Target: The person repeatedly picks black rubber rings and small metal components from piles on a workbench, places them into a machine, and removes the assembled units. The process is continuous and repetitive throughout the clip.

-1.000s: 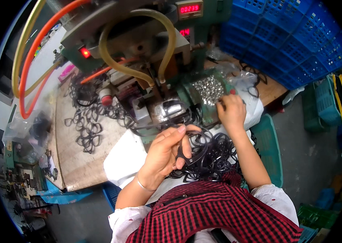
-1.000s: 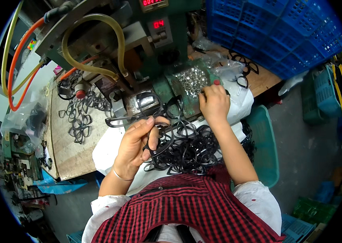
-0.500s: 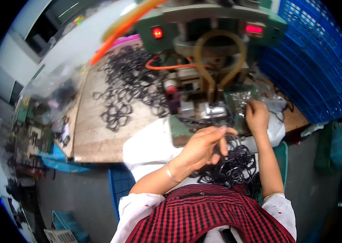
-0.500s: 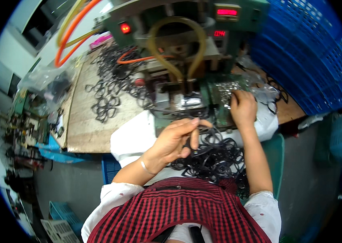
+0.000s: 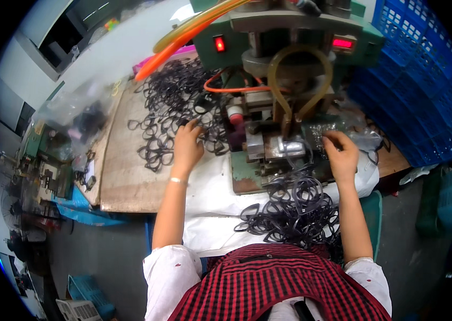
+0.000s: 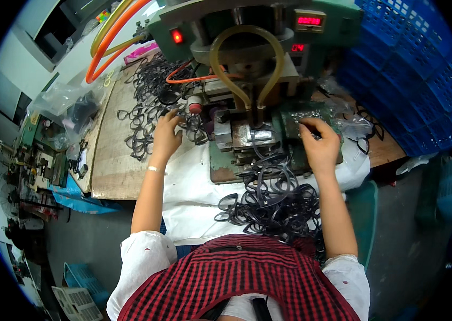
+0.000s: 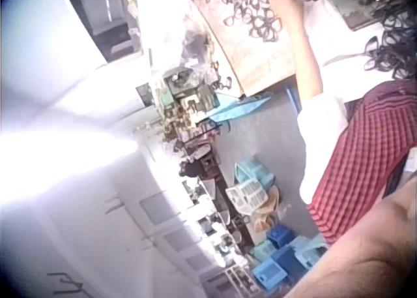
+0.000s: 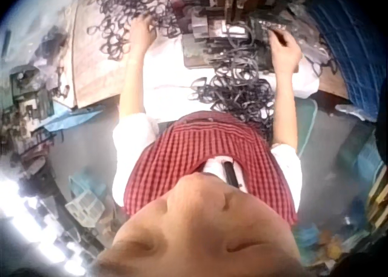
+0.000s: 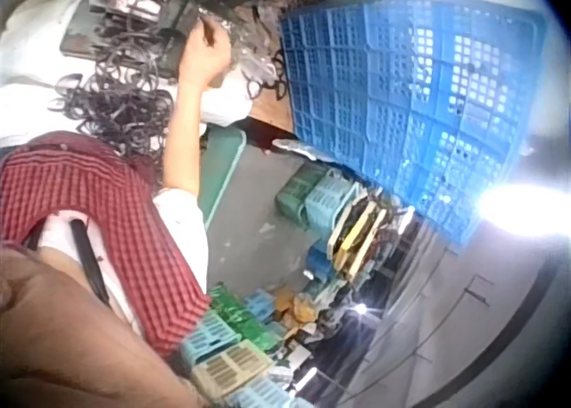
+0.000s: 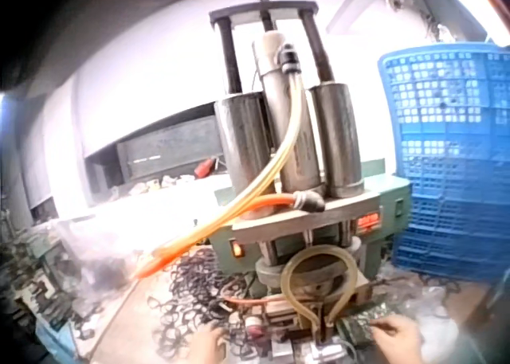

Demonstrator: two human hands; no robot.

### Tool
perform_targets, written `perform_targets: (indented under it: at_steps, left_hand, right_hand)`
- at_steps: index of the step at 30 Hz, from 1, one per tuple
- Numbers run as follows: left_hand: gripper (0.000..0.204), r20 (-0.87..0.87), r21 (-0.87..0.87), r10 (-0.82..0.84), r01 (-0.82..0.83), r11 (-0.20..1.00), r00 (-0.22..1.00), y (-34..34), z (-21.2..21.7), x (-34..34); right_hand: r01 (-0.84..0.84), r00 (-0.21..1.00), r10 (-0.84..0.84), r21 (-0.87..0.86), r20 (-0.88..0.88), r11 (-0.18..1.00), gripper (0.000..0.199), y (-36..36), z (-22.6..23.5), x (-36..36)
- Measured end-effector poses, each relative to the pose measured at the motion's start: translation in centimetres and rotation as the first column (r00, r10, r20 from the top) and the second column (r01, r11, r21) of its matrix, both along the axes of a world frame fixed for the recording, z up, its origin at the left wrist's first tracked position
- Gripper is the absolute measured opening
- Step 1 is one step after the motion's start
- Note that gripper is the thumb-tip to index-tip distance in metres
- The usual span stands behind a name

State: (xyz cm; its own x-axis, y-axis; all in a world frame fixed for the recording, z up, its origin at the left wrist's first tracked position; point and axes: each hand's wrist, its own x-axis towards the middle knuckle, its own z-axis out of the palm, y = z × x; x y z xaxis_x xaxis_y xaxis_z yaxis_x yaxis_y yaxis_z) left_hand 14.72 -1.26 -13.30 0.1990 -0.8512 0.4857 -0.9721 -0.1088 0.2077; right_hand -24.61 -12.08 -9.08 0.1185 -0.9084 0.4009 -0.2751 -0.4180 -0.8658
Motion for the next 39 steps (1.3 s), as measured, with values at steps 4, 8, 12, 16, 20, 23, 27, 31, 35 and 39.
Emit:
perform_targets:
  at_steps: [4, 8, 12, 16, 20, 23, 27, 31, 35, 39]
  left_hand:
    - [0.025, -0.141, 0.01, -0.116, 0.118, 0.993, 0.983, -2.8, -4.7, 2.1]
    - [0.02, -0.093, 0.078, -0.036, 0.043, 0.996, 0.995, 1.3, -3.8, 1.3]
    - [0.02, -0.024, -0.037, 0.08, -0.081, 0.996, 0.997, 5.4, -2.3, 2.7]
    - [0.018, -0.526, -0.184, 0.14, -0.272, 0.945, 0.839, 4.1, -0.1, 2.2]
    - [0.021, -0.111, -0.445, 0.131, -0.167, 0.88, 0.985, 2.6, 0.1, -0.6]
    - [0.019, -0.442, -0.501, 0.026, -0.271, 0.822, 0.897, 3.7, 0.3, -4.5]
    - [0.014, -0.635, -0.721, -0.617, -0.069, 0.689, 0.466, 3.6, 7.5, -9.7]
    - [0.016, -0.412, -0.824, -0.824, 0.226, 0.519, 0.39, 0.5, 14.0, -13.9]
    - [0.015, -0.46, -0.823, -0.784, 0.131, 0.552, 0.417, -1.1, 14.4, -14.3]
    - [0.014, -0.407, -0.778, -0.796, 0.287, 0.559, 0.448, 0.9, 11.2, -14.7]
  right_hand:
    - [0.073, 0.997, -0.072, 0.087, -0.021, 0.994, 0.014, -1.4, -2.5, -1.8]
    - [0.265, 0.964, -0.263, 0.051, -0.037, 0.963, 0.013, 1.4, -4.6, -6.4]
    - [0.149, 0.989, -0.151, 0.114, 0.006, 0.982, 0.013, 3.6, -2.3, -6.9]
    - [-0.175, 0.985, 0.174, 0.045, 0.018, 0.984, 0.016, 3.5, 4.3, -2.0]
    - [-0.366, 0.914, 0.312, 0.193, 0.258, 0.91, 0.034, 1.0, 6.1, 3.1]
    - [-0.36, 0.91, 0.288, 0.222, 0.3, 0.906, 0.047, 1.3, 5.3, 4.4]
    - [-0.363, 0.899, 0.258, 0.269, 0.355, 0.892, 0.058, 1.4, 5.2, 4.6]
    - [-0.477, 0.798, 0.279, 0.277, 0.534, 0.834, 0.056, 2.4, 5.7, 5.7]
    - [-0.442, 0.779, 0.191, 0.307, 0.597, 0.843, 0.055, 3.7, 5.4, 6.2]
    - [-0.465, 0.84, 0.373, 0.167, 0.394, 0.869, 0.059, 6.4, 7.2, 4.2]
